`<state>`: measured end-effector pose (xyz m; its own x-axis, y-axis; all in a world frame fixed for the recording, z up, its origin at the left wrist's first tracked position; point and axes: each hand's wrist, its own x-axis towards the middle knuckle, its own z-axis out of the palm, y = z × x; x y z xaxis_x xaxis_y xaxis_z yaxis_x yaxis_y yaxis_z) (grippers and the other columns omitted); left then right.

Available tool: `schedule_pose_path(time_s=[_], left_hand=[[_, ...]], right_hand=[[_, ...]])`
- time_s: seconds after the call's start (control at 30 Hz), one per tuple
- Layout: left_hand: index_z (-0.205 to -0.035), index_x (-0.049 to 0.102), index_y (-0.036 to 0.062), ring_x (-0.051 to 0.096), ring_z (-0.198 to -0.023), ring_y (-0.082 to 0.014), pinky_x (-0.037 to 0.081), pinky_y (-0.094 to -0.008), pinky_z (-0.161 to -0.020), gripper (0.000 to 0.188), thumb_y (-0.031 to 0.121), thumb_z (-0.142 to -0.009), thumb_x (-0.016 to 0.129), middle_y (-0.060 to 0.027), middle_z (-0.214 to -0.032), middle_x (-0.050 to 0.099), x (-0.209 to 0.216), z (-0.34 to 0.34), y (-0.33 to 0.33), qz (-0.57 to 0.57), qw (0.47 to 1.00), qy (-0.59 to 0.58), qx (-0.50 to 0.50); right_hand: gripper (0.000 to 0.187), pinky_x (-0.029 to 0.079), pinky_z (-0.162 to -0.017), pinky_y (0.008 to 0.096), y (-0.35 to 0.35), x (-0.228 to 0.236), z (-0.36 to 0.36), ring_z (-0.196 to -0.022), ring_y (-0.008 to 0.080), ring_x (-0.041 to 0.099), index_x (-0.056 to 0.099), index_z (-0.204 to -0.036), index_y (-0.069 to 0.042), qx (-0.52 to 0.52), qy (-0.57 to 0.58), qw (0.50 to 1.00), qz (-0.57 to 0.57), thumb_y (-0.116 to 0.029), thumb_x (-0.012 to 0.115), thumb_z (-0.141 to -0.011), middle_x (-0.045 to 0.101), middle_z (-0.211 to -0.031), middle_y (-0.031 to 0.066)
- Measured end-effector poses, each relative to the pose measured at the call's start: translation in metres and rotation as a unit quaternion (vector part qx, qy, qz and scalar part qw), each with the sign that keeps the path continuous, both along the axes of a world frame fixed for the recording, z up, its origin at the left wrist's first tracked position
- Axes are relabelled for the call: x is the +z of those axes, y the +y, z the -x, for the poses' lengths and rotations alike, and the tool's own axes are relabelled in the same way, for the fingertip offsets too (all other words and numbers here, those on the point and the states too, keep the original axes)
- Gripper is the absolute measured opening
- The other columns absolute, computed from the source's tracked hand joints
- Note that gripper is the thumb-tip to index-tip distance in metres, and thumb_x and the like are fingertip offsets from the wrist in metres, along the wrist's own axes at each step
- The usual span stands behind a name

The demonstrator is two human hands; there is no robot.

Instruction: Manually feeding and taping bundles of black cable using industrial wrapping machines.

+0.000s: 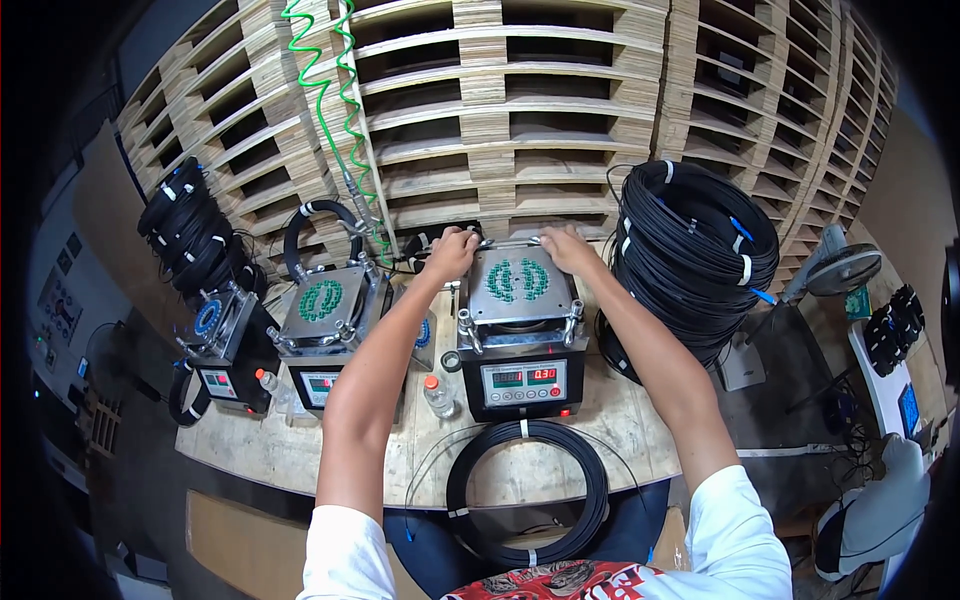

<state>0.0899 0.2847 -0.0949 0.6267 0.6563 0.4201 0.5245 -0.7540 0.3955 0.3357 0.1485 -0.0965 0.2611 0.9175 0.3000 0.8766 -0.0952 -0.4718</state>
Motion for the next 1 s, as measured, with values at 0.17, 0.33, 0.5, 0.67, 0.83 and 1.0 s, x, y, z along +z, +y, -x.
schedule_pose_path(time_s=[0.17, 0.33, 0.5, 0.67, 0.83, 1.0], left_hand=[[-0.109, 0.07, 0.0055, 0.055, -0.111, -0.0331, 0.043, -0.0403, -0.099, 0.04, 0.034, -0.104, 0.042, -0.0164, -0.105, 0.066, 0.021, -0.019, -0.016, 0.039, 0.982, 0.045, -0.181], [-0.123, 0.064, 0.0068, 0.048, -0.123, -0.037, 0.039, -0.0501, -0.104, 0.047, 0.041, -0.103, 0.039, -0.0204, -0.126, 0.057, 0.006, 0.013, -0.012, 0.053, 0.995, 0.016, -0.082], [-0.128, 0.062, 0.0124, 0.035, -0.133, -0.0425, 0.034, -0.0615, -0.107, 0.051, 0.048, -0.101, 0.036, -0.0177, -0.144, 0.041, 0.043, -0.024, -0.044, 0.084, 0.976, 0.2, 0.019], [-0.14, 0.052, 0.0157, 0.033, -0.136, -0.0477, 0.031, -0.0567, -0.112, 0.059, 0.055, -0.099, 0.04, -0.024, -0.151, 0.032, 0.02, 0.02, -0.003, 0.053, 0.981, 0.186, -0.017], [-0.157, 0.021, 0.0171, 0.036, -0.14, -0.037, 0.034, -0.0475, -0.112, 0.085, 0.065, -0.093, 0.05, -0.0229, -0.16, 0.018, 0.054, 0.056, -0.093, 0.244, 0.953, 0.093, -0.151], [-0.159, 0.012, 0.0177, 0.022, -0.148, -0.0323, 0.024, -0.0467, -0.118, 0.105, 0.065, -0.083, 0.067, -0.0149, -0.162, 0.021, 0.028, 0.11, -0.141, 0.378, 0.904, -0.038, -0.198]], right_hand=[[0.041, 0.04, -0.104, 0.0492, -0.012, -0.015, -0.038, -0.117, 0.0482, 0.052, 0.053, -0.139, -0.021, 0.085, 0.031, 0.996, -0.025, -0.036, 0.047, -0.101, 0.055, -0.119, 0.0336], [0.044, 0.038, -0.105, 0.0442, -0.029, -0.006, -0.001, -0.12, 0.0436, 0.052, 0.049, -0.143, -0.011, 0.141, 0.063, 0.988, -0.011, -0.033, 0.043, -0.104, 0.058, -0.122, 0.0293], [0.042, 0.039, -0.105, 0.041, -0.06, -0.002, -0.011, -0.123, 0.0381, 0.052, 0.049, -0.14, -0.005, 0.14, 0.101, 0.981, -0.089, -0.027, 0.043, -0.105, 0.057, -0.128, 0.0245], [0.042, 0.037, -0.108, 0.038, -0.091, 0.013, 0.016, -0.128, 0.0316, 0.049, 0.047, -0.141, -0.004, 0.191, 0.133, 0.967, -0.099, -0.026, 0.043, -0.106, 0.053, -0.136, 0.0211], [0.055, 0.042, -0.102, 0.0353, -0.156, 0.021, 0.011, -0.121, 0.0259, 0.053, 0.039, -0.148, -0.009, 0.21, 0.247, 0.946, -0.022, -0.034, 0.053, -0.102, 0.049, -0.138, 0.0202], [0.075, 0.048, -0.094, 0.0336, -0.174, -0.001, 0.029, -0.107, 0.0239, 0.059, 0.032, -0.153, -0.014, 0.206, 0.229, 0.95, -0.048, -0.038, 0.068, -0.093, 0.048, -0.129, 0.02]])
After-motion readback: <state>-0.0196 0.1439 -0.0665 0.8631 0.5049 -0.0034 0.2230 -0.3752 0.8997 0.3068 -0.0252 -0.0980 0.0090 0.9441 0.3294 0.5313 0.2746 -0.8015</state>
